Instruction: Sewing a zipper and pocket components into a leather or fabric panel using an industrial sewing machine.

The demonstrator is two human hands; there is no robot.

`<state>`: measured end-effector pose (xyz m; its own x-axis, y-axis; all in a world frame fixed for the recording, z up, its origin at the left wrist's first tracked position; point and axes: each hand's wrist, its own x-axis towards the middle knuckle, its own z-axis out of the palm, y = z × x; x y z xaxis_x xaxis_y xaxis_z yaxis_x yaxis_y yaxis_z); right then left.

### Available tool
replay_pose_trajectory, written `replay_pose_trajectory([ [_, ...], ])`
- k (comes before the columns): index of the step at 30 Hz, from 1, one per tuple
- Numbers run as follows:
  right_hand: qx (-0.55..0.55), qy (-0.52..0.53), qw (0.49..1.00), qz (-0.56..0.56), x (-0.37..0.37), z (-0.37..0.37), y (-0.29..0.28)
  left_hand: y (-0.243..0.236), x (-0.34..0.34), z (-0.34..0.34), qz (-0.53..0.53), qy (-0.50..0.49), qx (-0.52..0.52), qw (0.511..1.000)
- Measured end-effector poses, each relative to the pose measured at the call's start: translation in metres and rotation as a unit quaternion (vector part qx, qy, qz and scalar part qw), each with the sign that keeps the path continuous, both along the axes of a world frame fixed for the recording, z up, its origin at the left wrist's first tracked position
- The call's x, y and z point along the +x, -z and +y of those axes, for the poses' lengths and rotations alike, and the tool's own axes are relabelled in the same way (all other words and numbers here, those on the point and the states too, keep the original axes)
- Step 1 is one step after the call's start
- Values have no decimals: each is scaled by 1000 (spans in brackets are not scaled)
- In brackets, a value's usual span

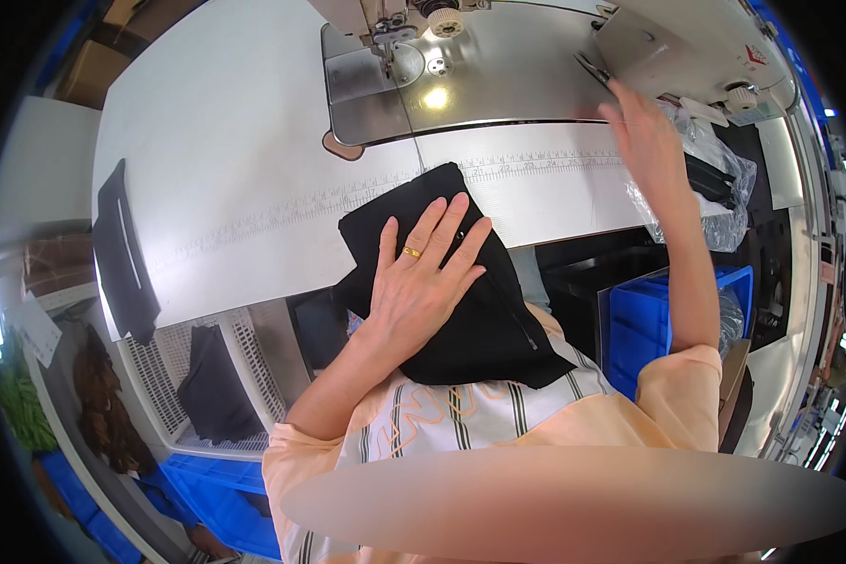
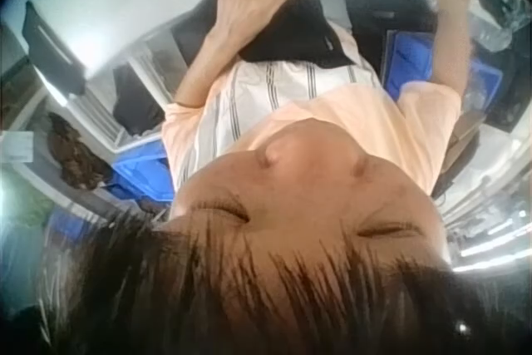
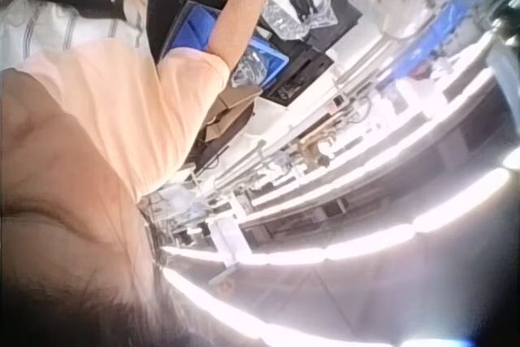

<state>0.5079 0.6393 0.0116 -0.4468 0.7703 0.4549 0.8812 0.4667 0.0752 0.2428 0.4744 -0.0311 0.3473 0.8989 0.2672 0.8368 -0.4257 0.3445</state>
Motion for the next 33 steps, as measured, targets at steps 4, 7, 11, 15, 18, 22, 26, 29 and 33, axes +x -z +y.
replay_pose_trajectory([
  [4, 28, 33, 993, -108, 13, 57, 36, 1, -1, -1, -9, -26, 15, 1000],
  [7, -105, -80, 991, -19, -30, 37, 17, 6, -4, -4, -20, -59, 21, 998],
  [11, -170, -194, 966, 33, -89, -6, 6, 5, -3, -4, -49, -69, 23, 996],
  [15, -189, -220, 957, -21, -115, -5, 5, 8, -5, -4, -48, -70, 45, 995],
  [18, -239, -270, 926, -110, -139, 5, 2, 5, -10, -1, -39, -55, 36, 997],
  [22, -221, -280, 934, -36, -138, 22, 16, -5, -21, -4, 5, -87, 29, 996],
  [26, -96, -136, 984, 55, -72, 46, 23, -2, -83, -6, 87, -281, 57, 954],
  [29, -15, -93, 995, -13, -26, 50, 37, 8, -112, -11, 112, -333, 100, 931],
  [33, 20, -144, 989, 16, -41, 14, 20, 4, -110, -11, 128, -363, 78, 920],
])
